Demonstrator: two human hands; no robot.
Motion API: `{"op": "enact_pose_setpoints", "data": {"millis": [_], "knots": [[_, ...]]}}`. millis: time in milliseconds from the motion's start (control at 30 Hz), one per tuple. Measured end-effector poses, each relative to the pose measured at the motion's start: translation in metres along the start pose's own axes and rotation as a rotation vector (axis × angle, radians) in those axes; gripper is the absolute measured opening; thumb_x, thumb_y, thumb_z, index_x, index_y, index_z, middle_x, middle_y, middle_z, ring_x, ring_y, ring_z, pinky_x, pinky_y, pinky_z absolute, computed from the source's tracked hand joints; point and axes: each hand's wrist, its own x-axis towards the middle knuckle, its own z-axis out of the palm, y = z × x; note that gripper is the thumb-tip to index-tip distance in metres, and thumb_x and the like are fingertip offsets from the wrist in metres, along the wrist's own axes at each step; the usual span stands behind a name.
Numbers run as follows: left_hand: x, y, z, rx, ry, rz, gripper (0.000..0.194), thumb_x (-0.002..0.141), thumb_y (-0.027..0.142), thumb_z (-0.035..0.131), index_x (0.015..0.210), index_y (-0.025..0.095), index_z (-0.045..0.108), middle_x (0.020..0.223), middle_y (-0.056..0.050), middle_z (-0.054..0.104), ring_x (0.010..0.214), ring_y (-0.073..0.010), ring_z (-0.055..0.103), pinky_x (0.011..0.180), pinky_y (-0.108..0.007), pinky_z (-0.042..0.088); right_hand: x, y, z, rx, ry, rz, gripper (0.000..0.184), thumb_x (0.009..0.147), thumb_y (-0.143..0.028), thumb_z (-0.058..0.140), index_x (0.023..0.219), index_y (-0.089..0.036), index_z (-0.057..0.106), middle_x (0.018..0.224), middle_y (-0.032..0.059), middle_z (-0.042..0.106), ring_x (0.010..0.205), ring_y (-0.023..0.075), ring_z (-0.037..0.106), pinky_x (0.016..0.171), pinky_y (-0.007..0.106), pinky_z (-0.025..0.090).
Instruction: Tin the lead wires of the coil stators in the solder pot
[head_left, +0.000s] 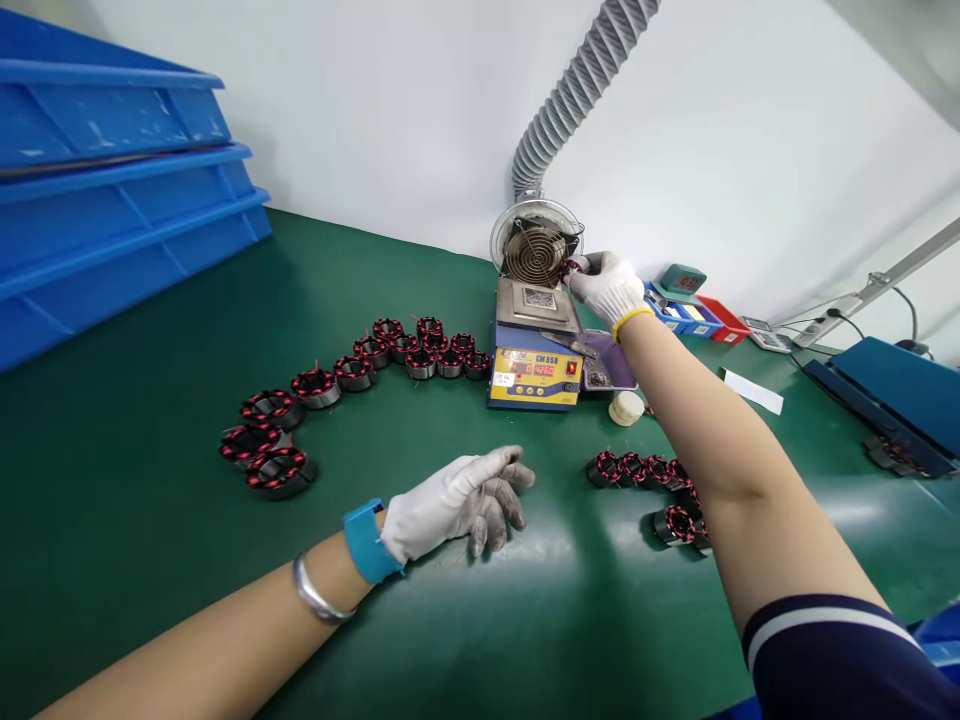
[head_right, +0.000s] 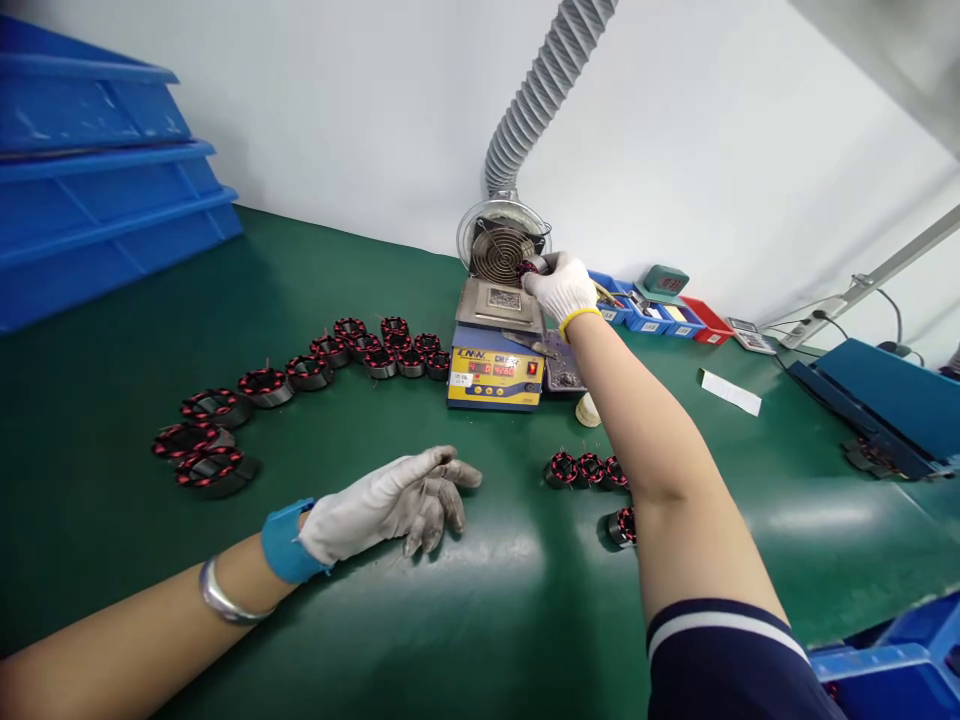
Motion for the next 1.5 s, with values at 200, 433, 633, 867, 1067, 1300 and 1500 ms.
{"op": "enact_pose_setpoints", "data": {"millis": [200, 433, 633, 867, 1067, 1300, 1500], "knots": [[-0.003, 0.003, 0.003, 0.026, -0.044, 0.017, 0.068, 0.073, 0.069, 0.06, 0.106, 0.011, 0.051, 0.073, -0.014, 0.067, 0.049, -0.0207, 0.063, 0.037, -0.024, 0.045, 0.03, -0.003, 0.031, -0.104, 0.006, -0.036, 0.036, 0.074, -0.035, 0.062, 0.105, -0.016, 0.065, 0.099, 0.0097, 0.069, 0.091, 0.0244, 0.063, 0.082, 0.032, 0.048], [-0.002, 0.004, 0.001, 0.045, -0.042, 0.045, 0.064, 0.074, 0.067, 0.06, 0.104, 0.011, 0.05, 0.073, -0.012, 0.067, 0.049, -0.02, 0.063, 0.037, -0.024, 0.045, 0.031, 0.007, 0.047, -0.161, -0.009, -0.006, 0.035, 0.076, -0.038, 0.061, 0.105, -0.018, 0.064, 0.101, 0.0102, 0.069, 0.096, 0.0265, 0.063, 0.084, 0.035, 0.049], [-0.001, 0.003, 0.002, 0.089, -0.023, 0.054, 0.062, 0.075, 0.066, 0.06, 0.103, 0.011, 0.051, 0.073, -0.012, 0.067, 0.049, -0.0193, 0.063, 0.038, -0.024, 0.046, 0.03, 0.009, 0.049, -0.177, 0.005, -0.015, 0.034, 0.076, -0.04, 0.061, 0.104, -0.02, 0.064, 0.103, 0.0095, 0.069, 0.099, 0.0271, 0.063, 0.085, 0.035, 0.049], [-0.002, 0.004, 0.004, 0.105, -0.024, 0.06, 0.062, 0.074, 0.067, 0.061, 0.101, 0.012, 0.051, 0.073, -0.012, 0.067, 0.049, -0.0195, 0.063, 0.037, -0.023, 0.046, 0.034, 0.008, 0.044, -0.153, -0.01, -0.034, 0.037, 0.077, -0.04, 0.059, 0.107, -0.019, 0.063, 0.104, 0.0095, 0.069, 0.098, 0.0261, 0.063, 0.085, 0.034, 0.049], [-0.001, 0.003, 0.003, 0.121, -0.036, 0.07, 0.061, 0.075, 0.067, 0.06, 0.101, 0.013, 0.051, 0.074, -0.011, 0.066, 0.05, -0.0193, 0.064, 0.038, -0.024, 0.047, 0.032, 0.008, 0.044, -0.174, -0.005, -0.014, 0.033, 0.075, -0.039, 0.062, 0.101, -0.019, 0.063, 0.099, 0.0103, 0.069, 0.095, 0.027, 0.064, 0.082, 0.034, 0.049], [-0.002, 0.007, 0.006, 0.146, -0.015, 0.056, 0.064, 0.073, 0.068, 0.061, 0.101, 0.012, 0.051, 0.073, -0.011, 0.066, 0.05, -0.0195, 0.063, 0.038, -0.024, 0.046, 0.023, 0.002, 0.031, -0.088, 0.021, 0.019, 0.034, 0.074, -0.039, 0.064, 0.1, -0.018, 0.065, 0.093, 0.0072, 0.07, 0.091, 0.0242, 0.064, 0.082, 0.033, 0.049], [-0.005, 0.004, 0.005, 0.189, -0.011, 0.059, 0.062, 0.076, 0.066, 0.059, 0.106, 0.013, 0.051, 0.077, -0.012, 0.066, 0.055, -0.0204, 0.064, 0.04, -0.025, 0.047, -0.018, 0.002, -0.012, 0.272, -0.12, 0.016, 0.036, 0.08, -0.038, 0.061, 0.107, -0.014, 0.064, 0.086, 0.0046, 0.069, 0.077, 0.017, 0.064, 0.073, 0.03, 0.053]]}}
